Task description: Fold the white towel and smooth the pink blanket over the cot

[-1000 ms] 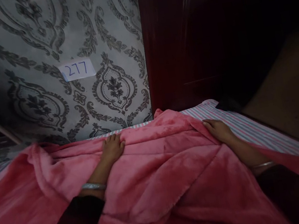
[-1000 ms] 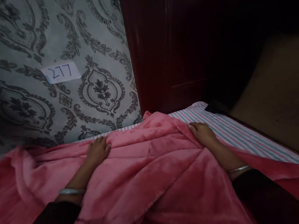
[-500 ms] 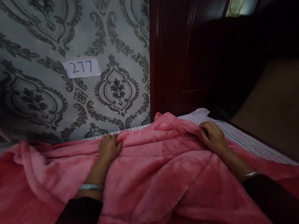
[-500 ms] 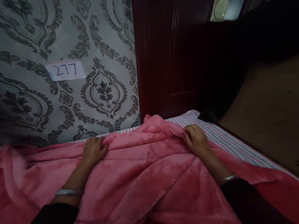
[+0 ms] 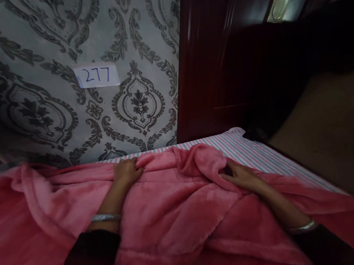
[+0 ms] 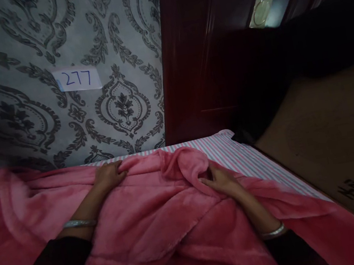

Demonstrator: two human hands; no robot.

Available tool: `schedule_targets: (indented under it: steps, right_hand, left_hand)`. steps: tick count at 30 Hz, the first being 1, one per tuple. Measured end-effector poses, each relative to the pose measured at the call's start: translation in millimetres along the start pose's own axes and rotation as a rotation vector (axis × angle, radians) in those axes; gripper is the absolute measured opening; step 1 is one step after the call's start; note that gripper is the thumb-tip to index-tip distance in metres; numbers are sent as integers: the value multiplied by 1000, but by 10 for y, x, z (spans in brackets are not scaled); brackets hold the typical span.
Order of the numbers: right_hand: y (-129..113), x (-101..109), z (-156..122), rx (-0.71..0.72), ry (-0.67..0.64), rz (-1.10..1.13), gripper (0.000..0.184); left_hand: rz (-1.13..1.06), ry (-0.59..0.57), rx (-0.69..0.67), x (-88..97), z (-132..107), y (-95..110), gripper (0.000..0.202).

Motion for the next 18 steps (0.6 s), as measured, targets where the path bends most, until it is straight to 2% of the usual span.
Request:
schedule_targets:
  steps: [2,3,5,7,9,11,13,18]
  right_hand:
    - [-41,-60,57,2,12,-94,62]
    - [-98,-100,87,44,10,-117,57]
    - [-234,-177,139,164,-6,-106,35]
    - [-292,-222,177,214,-48,-39,21]
    - [-247,-200,221,141,-64,43,29]
    - [-190,-128,261,26,-10,81,41]
    - [-228,-100,297,-23,61,33,46]
    - [-581,-266,367,141,73,-208,27]
  left_hand:
    - [-12,-64,19,-27,-8,-4,42]
    - [-21,-89,41,-31,-19,-17,40]
    - [-39,-89,84,3,-54,-41,38]
    - [-50,-26,91,93,-99,-31,38]
    - [-58,54,66,197,-147,13,36]
    - [-73,105,75,273,-180,27,36]
    - [-103,123,134,307,-187,-13,37]
    - [-312,146,231,224,-110,-162,32]
Point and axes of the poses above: each hand's wrist, its own z-axis towards the middle knuckle, its own x-axis out of the back of the hand, y = z × x, the point moved 9 cm from there along z, towards the middle knuckle, and after that the axes turned 7 degrees about x, right-handed, at the moved point
